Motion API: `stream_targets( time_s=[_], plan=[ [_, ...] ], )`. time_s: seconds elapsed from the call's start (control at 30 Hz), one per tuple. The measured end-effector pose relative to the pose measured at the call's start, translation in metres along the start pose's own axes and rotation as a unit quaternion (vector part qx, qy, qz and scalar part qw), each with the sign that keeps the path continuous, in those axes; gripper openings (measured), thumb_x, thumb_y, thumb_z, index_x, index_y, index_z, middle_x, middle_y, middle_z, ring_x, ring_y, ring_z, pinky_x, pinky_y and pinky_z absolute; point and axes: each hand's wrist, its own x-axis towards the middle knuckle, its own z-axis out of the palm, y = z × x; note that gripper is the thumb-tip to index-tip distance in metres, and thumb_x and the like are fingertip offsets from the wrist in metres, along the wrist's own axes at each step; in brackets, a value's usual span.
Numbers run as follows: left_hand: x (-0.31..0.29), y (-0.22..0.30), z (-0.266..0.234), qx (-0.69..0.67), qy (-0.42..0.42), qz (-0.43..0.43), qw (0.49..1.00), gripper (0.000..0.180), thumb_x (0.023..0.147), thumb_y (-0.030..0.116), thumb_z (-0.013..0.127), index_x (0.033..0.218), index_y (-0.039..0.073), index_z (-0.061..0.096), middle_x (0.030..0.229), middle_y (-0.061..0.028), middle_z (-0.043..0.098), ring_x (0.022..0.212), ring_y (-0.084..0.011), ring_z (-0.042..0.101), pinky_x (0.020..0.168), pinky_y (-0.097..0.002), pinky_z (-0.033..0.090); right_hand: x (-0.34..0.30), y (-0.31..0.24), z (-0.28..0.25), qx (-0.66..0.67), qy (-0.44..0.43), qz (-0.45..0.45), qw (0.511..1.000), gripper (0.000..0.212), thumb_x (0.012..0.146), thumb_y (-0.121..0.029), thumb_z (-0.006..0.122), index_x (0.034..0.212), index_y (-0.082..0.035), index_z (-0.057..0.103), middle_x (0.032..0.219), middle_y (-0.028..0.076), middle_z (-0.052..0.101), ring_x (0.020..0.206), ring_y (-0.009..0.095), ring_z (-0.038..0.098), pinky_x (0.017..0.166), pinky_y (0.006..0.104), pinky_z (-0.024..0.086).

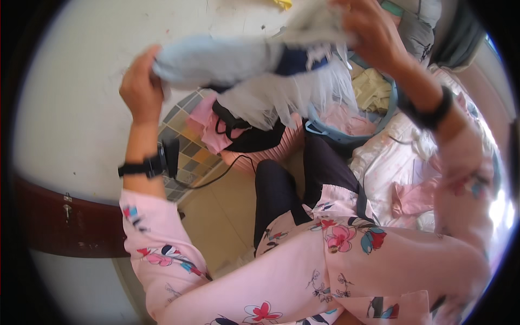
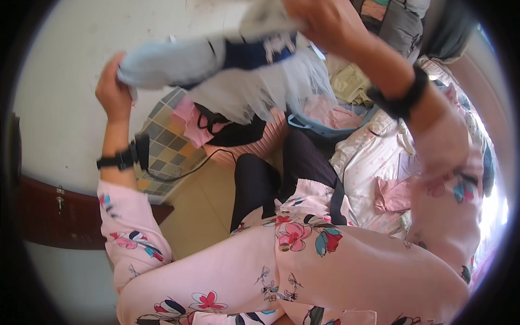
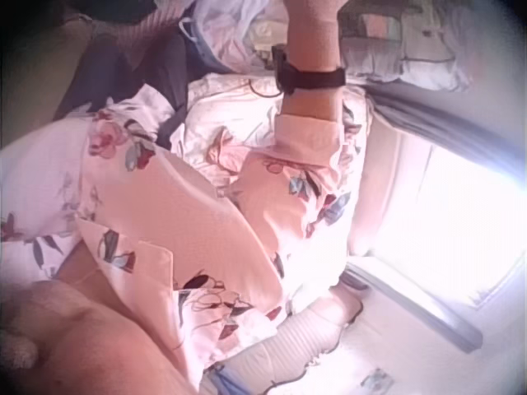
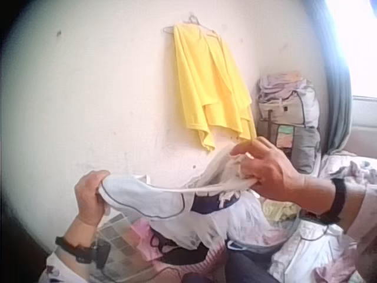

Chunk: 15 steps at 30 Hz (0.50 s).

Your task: The person picks up different pieces of clothing one at a time, shakes them out, folds them, and places them into a blue laundry basket.

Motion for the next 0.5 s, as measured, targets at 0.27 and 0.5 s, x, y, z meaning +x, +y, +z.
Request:
stream_targets(
  time_s=[0.27, 0.5],
  plan=[
    [-0.193, 0.191, -0.095, -0.286, -0.434, 0.015, 0.854, 0.029, 0.070, 0.010, 0.056, 0.097, 0.019, 0.059, 0.061, -0.0023, 0.039, 0.054, -0.0186, 0.048, 0.048, -0.0315, 0.038, -0.152, -0.221, -0.054, 0.237, -0.421, 0.152, 0.862, 0.008, 0.068, -0.011, 0.056, 0.074, -0.007, 0.054, 0.109, 0.011, 0.054, 0.102, 0.028, 0.051, 0.084, 0.0362, 0.044],
    [-0.237, 0.223, -0.121, -0.379, -0.657, -0.280, 0.588, 0.026, 0.073, 0.015, 0.060, 0.096, 0.005, 0.058, 0.084, -0.0112, 0.055, 0.077, -0.0314, 0.055, 0.065, -0.0361, 0.044, -0.137, -0.218, -0.054, 0.498, -0.453, 0.408, 0.617, 0.023, 0.065, 0.003, 0.054, 0.088, -0.002, 0.057, 0.095, 0.012, 0.058, 0.099, 0.027, 0.055, 0.084, 0.0303, 0.043]
  ],
)
